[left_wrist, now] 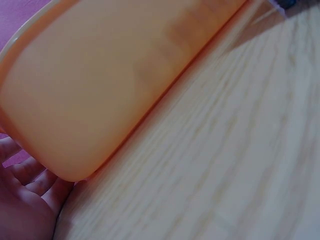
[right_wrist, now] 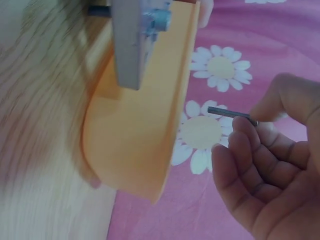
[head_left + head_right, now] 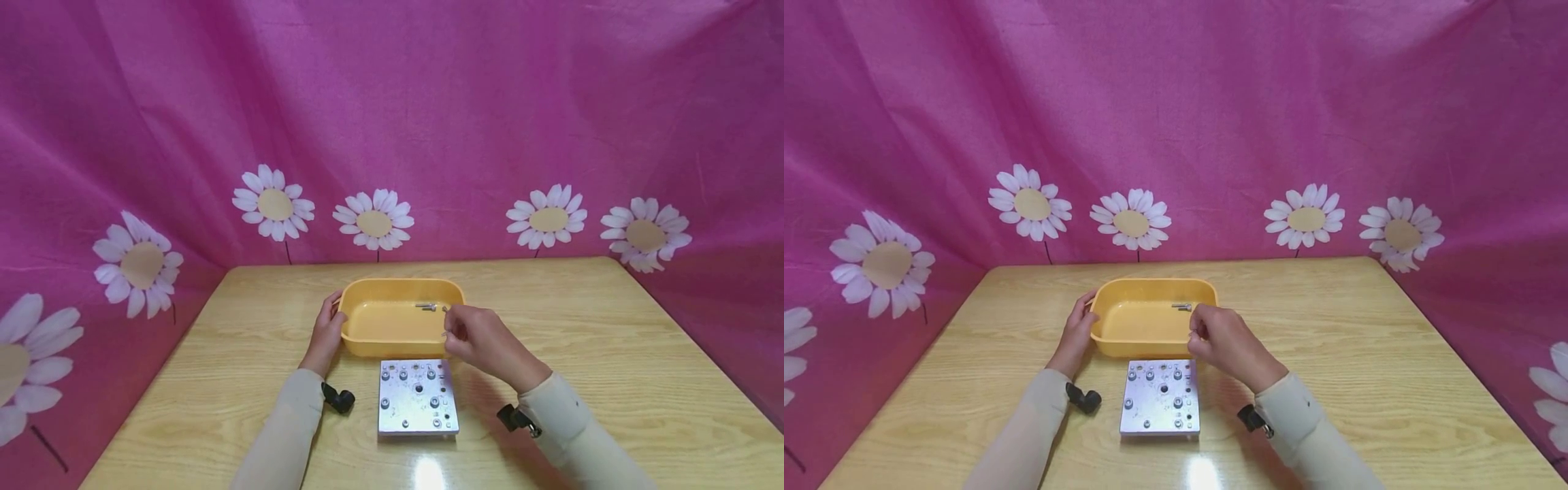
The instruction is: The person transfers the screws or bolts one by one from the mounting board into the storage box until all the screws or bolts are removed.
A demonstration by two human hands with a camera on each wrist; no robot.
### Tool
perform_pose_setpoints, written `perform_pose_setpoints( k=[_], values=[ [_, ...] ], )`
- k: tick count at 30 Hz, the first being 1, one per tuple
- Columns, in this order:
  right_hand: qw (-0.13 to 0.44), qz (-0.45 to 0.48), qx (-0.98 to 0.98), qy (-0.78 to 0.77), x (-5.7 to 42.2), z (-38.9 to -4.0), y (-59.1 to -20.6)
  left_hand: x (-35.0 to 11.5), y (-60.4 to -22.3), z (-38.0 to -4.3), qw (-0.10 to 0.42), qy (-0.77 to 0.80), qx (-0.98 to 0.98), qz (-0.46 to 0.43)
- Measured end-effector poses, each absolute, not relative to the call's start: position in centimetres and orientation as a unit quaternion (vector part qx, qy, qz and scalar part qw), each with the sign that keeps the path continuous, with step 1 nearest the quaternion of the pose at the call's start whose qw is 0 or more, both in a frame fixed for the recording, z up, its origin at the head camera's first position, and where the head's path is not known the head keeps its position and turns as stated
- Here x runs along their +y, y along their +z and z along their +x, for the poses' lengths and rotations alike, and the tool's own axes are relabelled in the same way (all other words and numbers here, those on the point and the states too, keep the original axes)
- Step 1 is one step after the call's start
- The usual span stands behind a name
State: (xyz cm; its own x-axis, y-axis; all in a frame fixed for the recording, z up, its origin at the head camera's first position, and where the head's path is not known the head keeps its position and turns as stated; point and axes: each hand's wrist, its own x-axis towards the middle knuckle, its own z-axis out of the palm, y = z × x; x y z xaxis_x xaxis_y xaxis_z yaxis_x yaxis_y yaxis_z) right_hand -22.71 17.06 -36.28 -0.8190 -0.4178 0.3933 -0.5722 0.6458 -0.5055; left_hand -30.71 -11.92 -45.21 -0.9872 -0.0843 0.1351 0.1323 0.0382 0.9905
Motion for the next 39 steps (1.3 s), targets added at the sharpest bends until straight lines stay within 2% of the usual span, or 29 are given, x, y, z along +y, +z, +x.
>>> perform_pose_setpoints(
  k=[7,21,35,39],
  values=[
    [0.145,0.263,-0.903,0.307,17.3,-23.4,-37.1,-12.2,-45.3,-30.8,0.067,-0.7,-0.711,-0.022],
    [0.118,0.261,-0.918,0.274,17.5,-24.2,-38.1,-11.8,-42.2,-28.7,0.044,-0.709,-0.703,-0.024],
    [0.137,0.289,-0.915,0.245,17.8,-24.5,-38.7,-11.8,-42.5,-28.8,0.05,-0.705,-0.707,-0.026],
    [0.13,0.289,-0.918,0.239,18.0,-24.6,-38.8,-12.0,-43.9,-30.0,0.056,-0.703,-0.708,-0.021]
  ],
)
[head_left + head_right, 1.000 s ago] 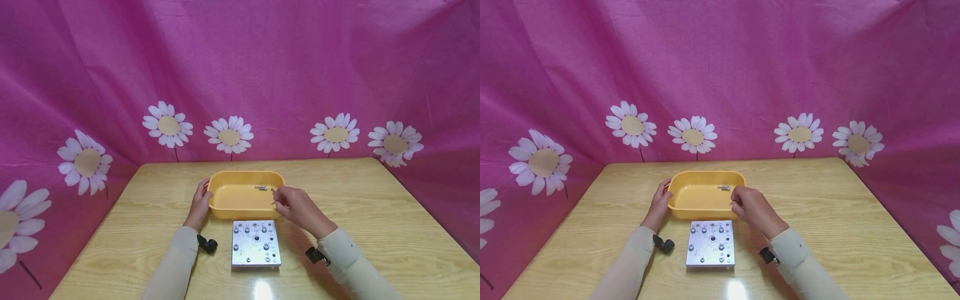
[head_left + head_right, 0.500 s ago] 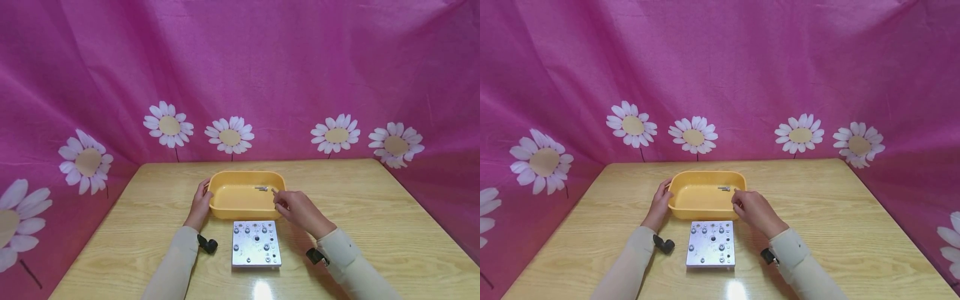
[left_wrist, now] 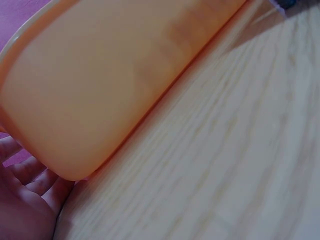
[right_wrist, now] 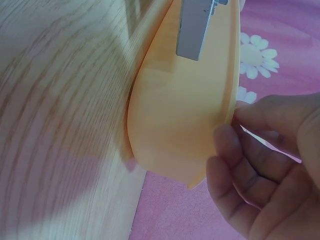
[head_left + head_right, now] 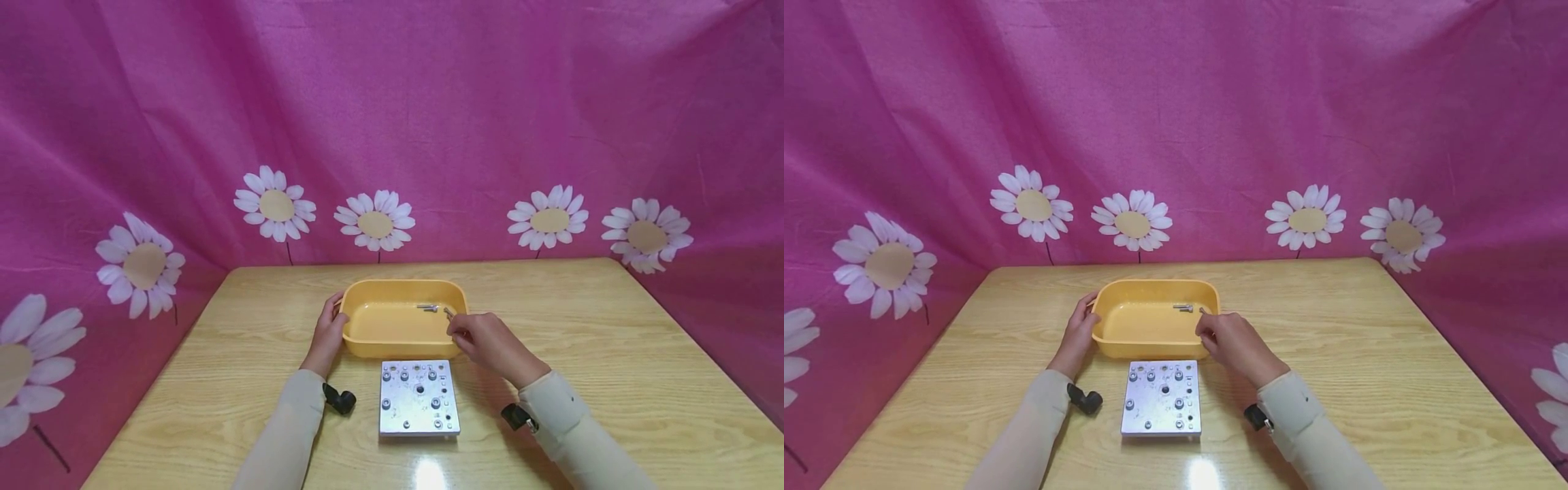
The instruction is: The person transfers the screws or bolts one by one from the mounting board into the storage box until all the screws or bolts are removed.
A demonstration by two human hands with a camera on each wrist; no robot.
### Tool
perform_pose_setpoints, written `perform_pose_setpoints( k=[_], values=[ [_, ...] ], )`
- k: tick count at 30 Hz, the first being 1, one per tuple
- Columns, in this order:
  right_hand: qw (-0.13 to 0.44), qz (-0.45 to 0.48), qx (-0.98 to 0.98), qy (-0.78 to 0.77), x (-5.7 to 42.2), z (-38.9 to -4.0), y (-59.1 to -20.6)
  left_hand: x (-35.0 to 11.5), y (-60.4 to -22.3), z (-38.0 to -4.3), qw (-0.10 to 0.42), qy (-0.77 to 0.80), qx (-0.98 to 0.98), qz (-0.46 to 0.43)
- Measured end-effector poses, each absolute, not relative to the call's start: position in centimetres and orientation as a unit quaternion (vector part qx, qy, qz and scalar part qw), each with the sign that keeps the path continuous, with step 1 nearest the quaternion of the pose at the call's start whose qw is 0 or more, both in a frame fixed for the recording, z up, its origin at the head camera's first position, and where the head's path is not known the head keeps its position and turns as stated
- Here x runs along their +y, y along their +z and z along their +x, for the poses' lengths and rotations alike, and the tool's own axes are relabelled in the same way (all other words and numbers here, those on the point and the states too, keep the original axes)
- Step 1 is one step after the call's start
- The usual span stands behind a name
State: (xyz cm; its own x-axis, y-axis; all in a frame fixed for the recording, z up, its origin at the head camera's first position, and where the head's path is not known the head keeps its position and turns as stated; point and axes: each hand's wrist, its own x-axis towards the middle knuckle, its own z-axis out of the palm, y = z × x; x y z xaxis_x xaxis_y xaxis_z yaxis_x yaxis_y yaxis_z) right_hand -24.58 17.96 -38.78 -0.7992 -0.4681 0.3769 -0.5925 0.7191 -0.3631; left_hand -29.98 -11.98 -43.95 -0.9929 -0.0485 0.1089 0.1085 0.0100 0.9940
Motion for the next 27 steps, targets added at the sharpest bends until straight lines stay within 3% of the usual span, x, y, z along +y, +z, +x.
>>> perform_pose_setpoints(
  k=[18,27],
  values=[
    [0.07,0.288,-0.923,0.244,17.9,-24.3,-38.2,-12.1,-45.4,-30.7,0.069,-0.699,-0.712,-0.014],
    [0.044,0.297,-0.928,0.221,17.2,-22.5,-36.4,-12.1,-45.4,-30.8,0.064,-0.698,-0.713,-0.012]
  ],
)
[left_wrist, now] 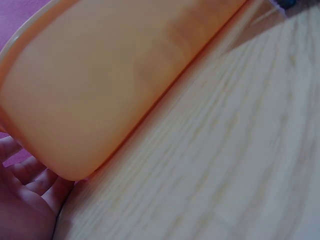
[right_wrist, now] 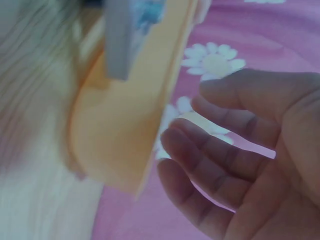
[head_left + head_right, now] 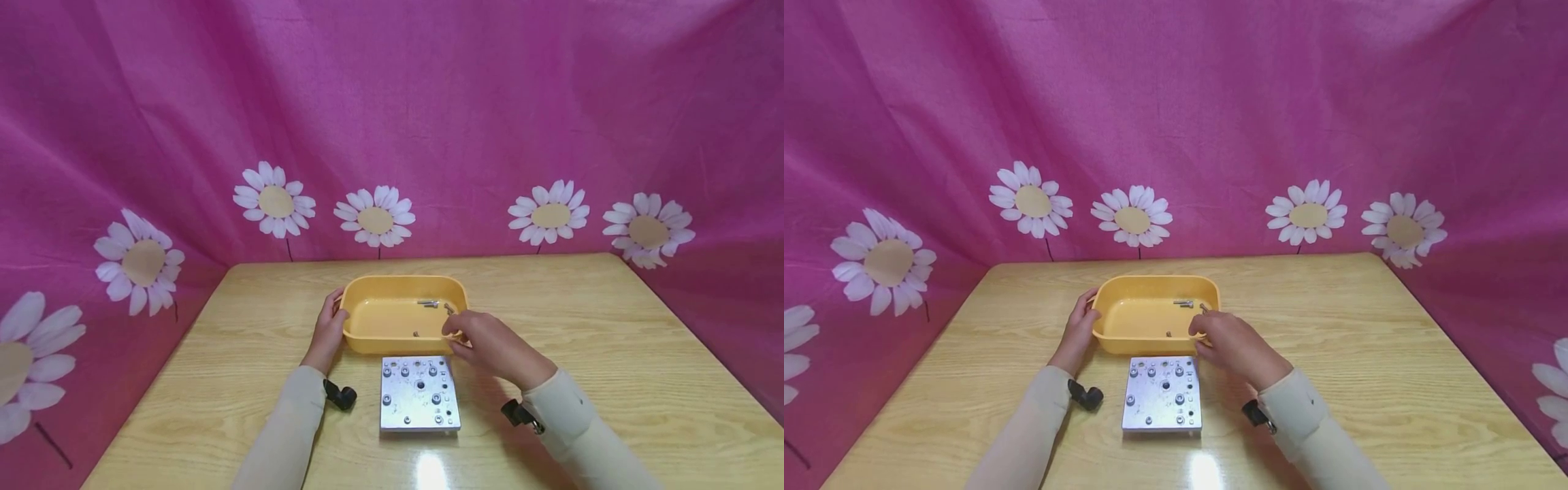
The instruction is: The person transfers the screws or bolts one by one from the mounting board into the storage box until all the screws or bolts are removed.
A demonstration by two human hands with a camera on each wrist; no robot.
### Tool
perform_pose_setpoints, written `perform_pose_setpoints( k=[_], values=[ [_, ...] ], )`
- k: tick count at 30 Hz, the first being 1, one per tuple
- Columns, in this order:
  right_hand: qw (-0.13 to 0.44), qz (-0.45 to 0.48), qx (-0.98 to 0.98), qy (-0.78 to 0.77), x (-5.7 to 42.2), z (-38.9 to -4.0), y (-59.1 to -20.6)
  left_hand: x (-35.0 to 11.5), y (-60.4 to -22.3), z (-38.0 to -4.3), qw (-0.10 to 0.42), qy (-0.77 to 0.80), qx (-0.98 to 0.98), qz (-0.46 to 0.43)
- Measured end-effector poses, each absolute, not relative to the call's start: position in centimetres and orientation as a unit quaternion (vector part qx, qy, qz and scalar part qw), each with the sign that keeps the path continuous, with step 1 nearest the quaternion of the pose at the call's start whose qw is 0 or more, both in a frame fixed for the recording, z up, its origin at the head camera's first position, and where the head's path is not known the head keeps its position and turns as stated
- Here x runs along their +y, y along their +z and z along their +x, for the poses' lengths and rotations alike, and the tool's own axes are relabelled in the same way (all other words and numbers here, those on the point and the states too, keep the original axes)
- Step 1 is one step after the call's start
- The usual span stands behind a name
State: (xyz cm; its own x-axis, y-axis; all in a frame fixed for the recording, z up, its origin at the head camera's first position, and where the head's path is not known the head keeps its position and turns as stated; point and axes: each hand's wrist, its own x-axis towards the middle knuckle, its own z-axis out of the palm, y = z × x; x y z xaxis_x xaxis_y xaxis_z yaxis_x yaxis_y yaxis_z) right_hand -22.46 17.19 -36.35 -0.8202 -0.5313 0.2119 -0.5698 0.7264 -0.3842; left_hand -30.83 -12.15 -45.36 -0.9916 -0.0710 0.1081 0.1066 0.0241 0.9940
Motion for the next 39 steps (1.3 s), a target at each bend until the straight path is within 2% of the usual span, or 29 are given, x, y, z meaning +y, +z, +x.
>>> perform_pose_setpoints(
  k=[8,12,18,26,35,39],
  values=[
    [-0.063,0.367,-0.902,0.221,16.1,-20.2,-34.7,-12.2,-45.0,-30.6,0.058,-0.694,-0.717,-0.001],
    [-0.083,0.402,-0.887,0.211,15.3,-19.3,-34.8,-12.3,-44.7,-30.4,0.054,-0.704,-0.708,-0.005],
    [-0.129,0.395,-0.89,0.189,14.3,-18.1,-35.0,-12.1,-43.0,-29.1,0.045,-0.705,-0.707,-0.013],
    [-0.149,0.386,-0.898,0.15,13.5,-17.7,-35.4,-11.7,-42.2,-28.5,0.044,-0.699,-0.713,-0.012],
    [-0.117,0.404,-0.898,0.129,13.3,-17.5,-35.6,-11.7,-42.2,-28.6,0.045,-0.702,-0.71,-0.021],
    [-0.121,0.398,-0.9,0.129,13.1,-17.2,-35.6,-11.8,-42.6,-28.9,0.044,-0.699,-0.713,-0.022]
  ],
)
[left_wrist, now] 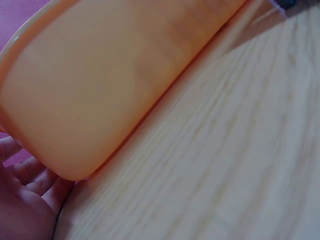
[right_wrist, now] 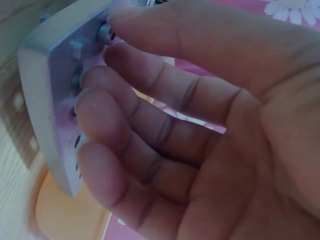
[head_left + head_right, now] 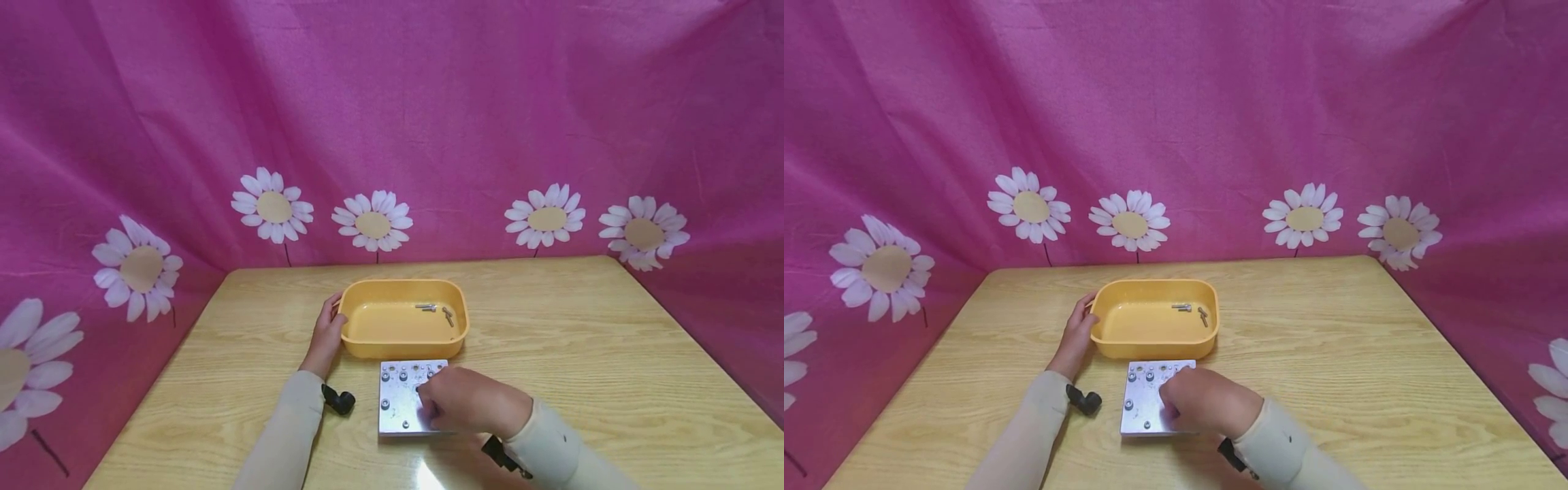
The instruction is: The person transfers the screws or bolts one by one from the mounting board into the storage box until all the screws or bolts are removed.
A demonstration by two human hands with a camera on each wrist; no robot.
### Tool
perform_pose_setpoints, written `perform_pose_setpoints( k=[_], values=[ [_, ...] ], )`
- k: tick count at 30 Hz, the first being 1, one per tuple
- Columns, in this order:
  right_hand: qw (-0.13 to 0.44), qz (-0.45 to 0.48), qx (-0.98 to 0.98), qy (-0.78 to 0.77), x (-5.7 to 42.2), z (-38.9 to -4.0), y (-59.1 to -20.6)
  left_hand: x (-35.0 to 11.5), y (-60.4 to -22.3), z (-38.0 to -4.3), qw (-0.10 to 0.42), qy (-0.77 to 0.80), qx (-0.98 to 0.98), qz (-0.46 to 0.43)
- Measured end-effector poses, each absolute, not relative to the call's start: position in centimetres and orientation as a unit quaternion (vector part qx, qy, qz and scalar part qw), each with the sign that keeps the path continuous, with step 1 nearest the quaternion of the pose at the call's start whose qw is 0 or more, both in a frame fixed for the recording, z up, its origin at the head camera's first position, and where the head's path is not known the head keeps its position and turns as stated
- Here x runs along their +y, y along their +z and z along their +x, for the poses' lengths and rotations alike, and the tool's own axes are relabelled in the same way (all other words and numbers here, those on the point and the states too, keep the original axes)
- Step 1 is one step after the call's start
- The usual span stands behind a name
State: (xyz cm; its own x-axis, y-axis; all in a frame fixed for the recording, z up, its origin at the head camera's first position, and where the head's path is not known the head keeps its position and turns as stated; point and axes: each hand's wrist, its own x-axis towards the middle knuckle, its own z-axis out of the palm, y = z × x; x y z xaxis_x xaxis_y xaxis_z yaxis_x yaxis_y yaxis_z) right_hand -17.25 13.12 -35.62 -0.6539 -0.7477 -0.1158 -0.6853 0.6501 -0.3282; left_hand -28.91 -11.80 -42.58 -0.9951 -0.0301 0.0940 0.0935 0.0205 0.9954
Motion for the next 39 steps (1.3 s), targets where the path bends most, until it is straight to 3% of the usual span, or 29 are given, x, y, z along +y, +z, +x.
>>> perform_pose_setpoints(
  k=[9,19,33,39],
  values=[
    [0.126,-0.376,0.909,-0.126,13.0,-16.9,-35.8,-12.1,-45.4,-30.9,0.056,-0.697,-0.715,-0.012],
    [0.176,-0.316,0.925,-0.111,12.8,-16.6,-35.7,-12.1,-45.4,-30.9,0.051,-0.697,-0.715,-0.007],
    [0.174,-0.326,0.921,-0.12,12.9,-16.7,-35.6,-12.1,-45.3,-31.0,0.057,-0.688,-0.724,-0.003],
    [0.187,-0.324,0.92,-0.12,13.0,-16.8,-35.5,-12.2,-44.6,-30.6,0.035,-0.701,-0.713,0.004]
  ],
)
